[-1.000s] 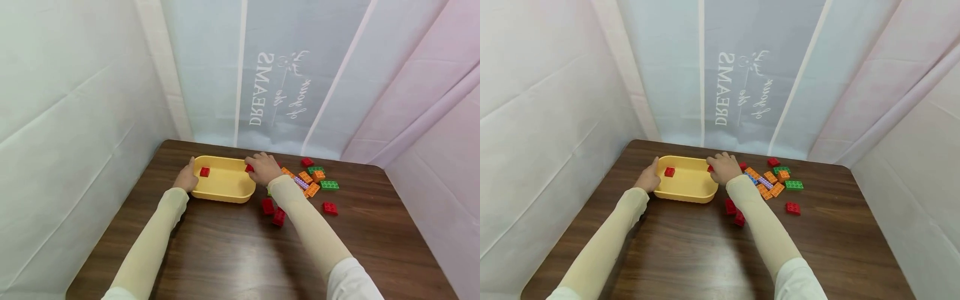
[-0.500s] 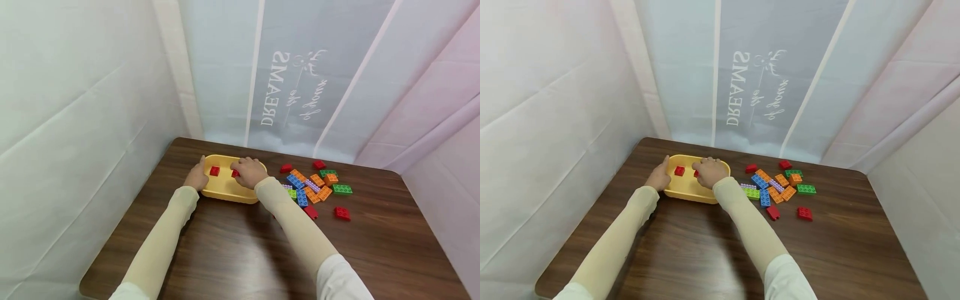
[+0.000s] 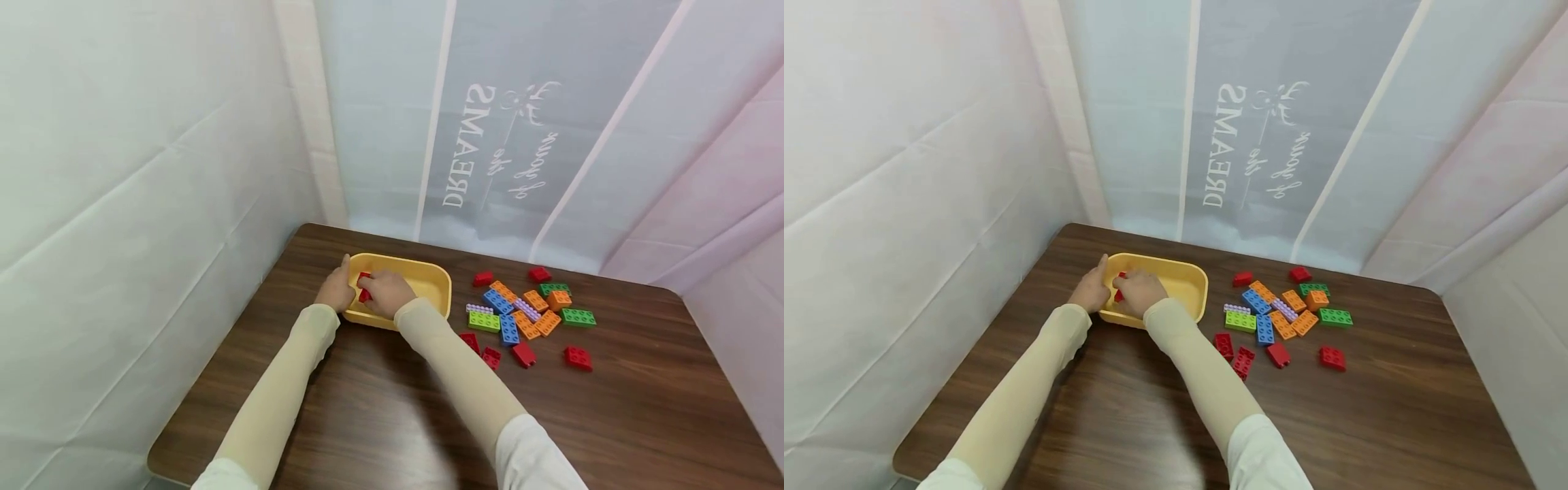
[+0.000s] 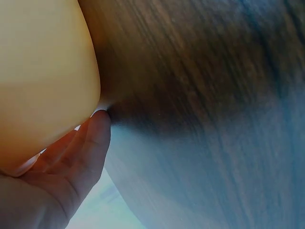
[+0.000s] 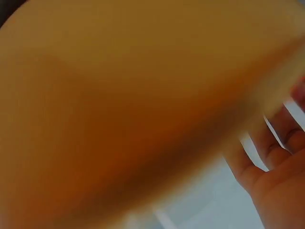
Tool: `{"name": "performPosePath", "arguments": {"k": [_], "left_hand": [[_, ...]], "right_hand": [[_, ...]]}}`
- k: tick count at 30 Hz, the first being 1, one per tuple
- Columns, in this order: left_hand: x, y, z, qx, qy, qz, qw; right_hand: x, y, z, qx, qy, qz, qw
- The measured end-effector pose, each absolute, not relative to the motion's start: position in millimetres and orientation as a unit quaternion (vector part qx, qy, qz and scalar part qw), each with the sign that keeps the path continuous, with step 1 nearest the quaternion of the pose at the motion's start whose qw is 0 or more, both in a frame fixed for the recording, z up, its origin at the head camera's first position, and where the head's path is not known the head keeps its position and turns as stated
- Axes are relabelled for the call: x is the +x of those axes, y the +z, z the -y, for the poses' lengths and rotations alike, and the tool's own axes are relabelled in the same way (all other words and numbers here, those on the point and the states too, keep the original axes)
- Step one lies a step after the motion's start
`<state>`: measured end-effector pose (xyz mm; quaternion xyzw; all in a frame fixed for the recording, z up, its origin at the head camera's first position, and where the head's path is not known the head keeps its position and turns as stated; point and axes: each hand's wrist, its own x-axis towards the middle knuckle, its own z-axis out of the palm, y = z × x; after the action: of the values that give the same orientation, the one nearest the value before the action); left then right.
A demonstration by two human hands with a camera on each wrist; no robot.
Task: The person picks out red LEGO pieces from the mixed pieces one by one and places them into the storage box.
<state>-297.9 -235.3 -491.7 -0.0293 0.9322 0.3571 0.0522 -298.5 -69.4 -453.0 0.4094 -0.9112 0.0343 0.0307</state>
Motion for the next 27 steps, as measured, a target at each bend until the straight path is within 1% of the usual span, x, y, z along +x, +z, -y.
{"name": "performPosePath", "arguments": {"k": [13,19,27], "left_hand": [[-300,-495,233,-0.039,0.368,-0.928,0.043],[-298,-494,229,-0.039,0.364,-0.93,0.044],[-295,-491,231,-0.04,0.358,-0.932,0.042]], "right_hand": [[-309,-472,94,0.337,0.086,0.936,-0.055],[-315,-480,99,0.335,0.086,0.935,-0.073],[-318,-485,105,0.34,0.095,0.932,-0.08]]}}
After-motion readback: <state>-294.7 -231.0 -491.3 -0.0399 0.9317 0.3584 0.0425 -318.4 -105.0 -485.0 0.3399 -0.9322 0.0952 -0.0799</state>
